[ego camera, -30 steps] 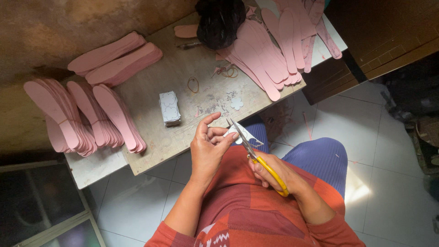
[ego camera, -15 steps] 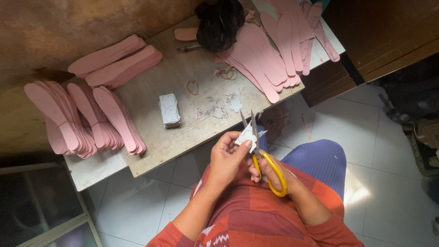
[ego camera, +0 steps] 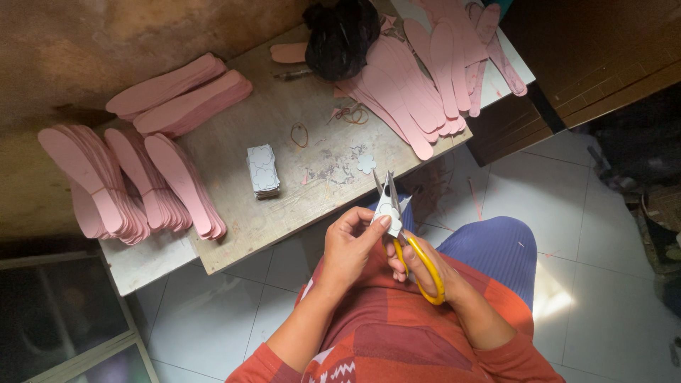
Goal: The person sits on the floor and uses yellow-handled scissors to cut a small white paper piece into a flower-like shape. They rotate the paper and trim the edges to refine the shape, placing the finished cutout on the table.
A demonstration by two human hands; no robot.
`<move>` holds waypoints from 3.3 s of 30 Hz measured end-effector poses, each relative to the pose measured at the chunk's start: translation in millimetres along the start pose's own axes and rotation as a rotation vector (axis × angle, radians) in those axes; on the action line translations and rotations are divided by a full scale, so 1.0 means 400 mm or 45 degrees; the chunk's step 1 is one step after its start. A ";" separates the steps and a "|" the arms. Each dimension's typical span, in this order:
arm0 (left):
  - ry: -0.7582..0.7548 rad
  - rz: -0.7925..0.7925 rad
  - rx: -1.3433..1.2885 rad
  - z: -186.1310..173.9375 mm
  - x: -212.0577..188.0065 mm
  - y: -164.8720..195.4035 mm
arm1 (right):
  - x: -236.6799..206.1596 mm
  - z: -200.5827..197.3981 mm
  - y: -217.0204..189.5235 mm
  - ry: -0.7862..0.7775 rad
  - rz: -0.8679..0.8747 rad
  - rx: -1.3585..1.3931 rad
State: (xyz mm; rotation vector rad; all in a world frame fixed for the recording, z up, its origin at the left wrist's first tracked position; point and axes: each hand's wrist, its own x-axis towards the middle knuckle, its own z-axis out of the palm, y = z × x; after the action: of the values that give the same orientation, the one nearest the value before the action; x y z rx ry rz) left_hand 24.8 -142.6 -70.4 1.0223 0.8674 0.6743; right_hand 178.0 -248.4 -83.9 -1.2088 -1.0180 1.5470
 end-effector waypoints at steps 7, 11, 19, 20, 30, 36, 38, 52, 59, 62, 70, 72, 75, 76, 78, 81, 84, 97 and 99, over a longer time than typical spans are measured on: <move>0.006 -0.023 -0.014 0.003 0.002 -0.010 | 0.004 0.005 0.000 0.053 0.038 -0.036; 0.014 -0.018 0.012 0.000 0.004 -0.013 | 0.001 0.008 -0.010 0.077 0.029 -0.065; 0.113 0.027 -0.145 0.017 0.011 -0.014 | -0.003 0.009 -0.026 0.067 0.023 -0.135; 0.103 0.028 -0.155 0.018 0.010 -0.012 | -0.002 0.010 -0.027 0.063 0.022 -0.138; -0.095 -0.137 -0.329 0.024 -0.020 0.047 | -0.010 0.013 -0.037 0.089 -0.075 -0.341; -0.060 -0.067 -0.242 0.023 -0.017 0.047 | -0.004 0.013 -0.022 0.066 -0.129 -0.230; -0.061 -0.064 -0.235 0.018 -0.016 0.044 | -0.006 0.013 -0.021 0.051 -0.103 -0.148; 0.042 -0.006 -0.022 -0.006 -0.008 0.029 | -0.007 0.003 -0.006 0.056 0.010 -0.118; 0.091 0.035 0.022 -0.005 -0.006 0.044 | -0.010 0.003 -0.015 0.044 0.033 -0.081; 0.093 0.021 0.088 -0.002 -0.008 0.057 | -0.010 0.003 -0.031 0.012 -0.016 -0.103; 0.056 -0.010 0.197 -0.001 -0.015 0.087 | -0.009 0.006 -0.039 0.002 -0.049 -0.180; 0.060 -0.002 0.237 -0.005 -0.014 0.091 | -0.010 0.004 -0.034 0.002 -0.028 -0.158; 0.059 0.010 0.267 -0.008 -0.011 0.096 | -0.009 0.003 -0.029 -0.002 0.027 -0.090; 0.058 0.013 0.272 -0.010 -0.011 0.097 | -0.007 0.004 -0.028 -0.002 0.027 -0.072; 0.072 0.021 0.298 -0.013 -0.011 0.101 | -0.004 0.007 -0.030 -0.011 0.016 -0.049; 0.091 0.061 0.355 -0.014 -0.007 0.105 | -0.007 0.004 -0.040 -0.023 0.009 -0.071; 0.105 0.062 0.379 -0.016 -0.008 0.108 | -0.008 0.003 -0.048 -0.016 0.043 -0.128; 0.125 0.058 0.381 -0.022 -0.001 0.108 | -0.008 0.001 -0.043 -0.002 0.092 -0.090; 0.212 0.090 0.359 -0.010 -0.001 0.090 | -0.006 0.003 -0.040 0.005 0.102 -0.080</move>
State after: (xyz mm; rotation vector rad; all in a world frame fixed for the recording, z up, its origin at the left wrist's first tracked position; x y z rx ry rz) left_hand 18.3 -127.5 -38.2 1.2664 1.0976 0.7175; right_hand 179.5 -246.6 -67.7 -1.3097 -1.0331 1.5836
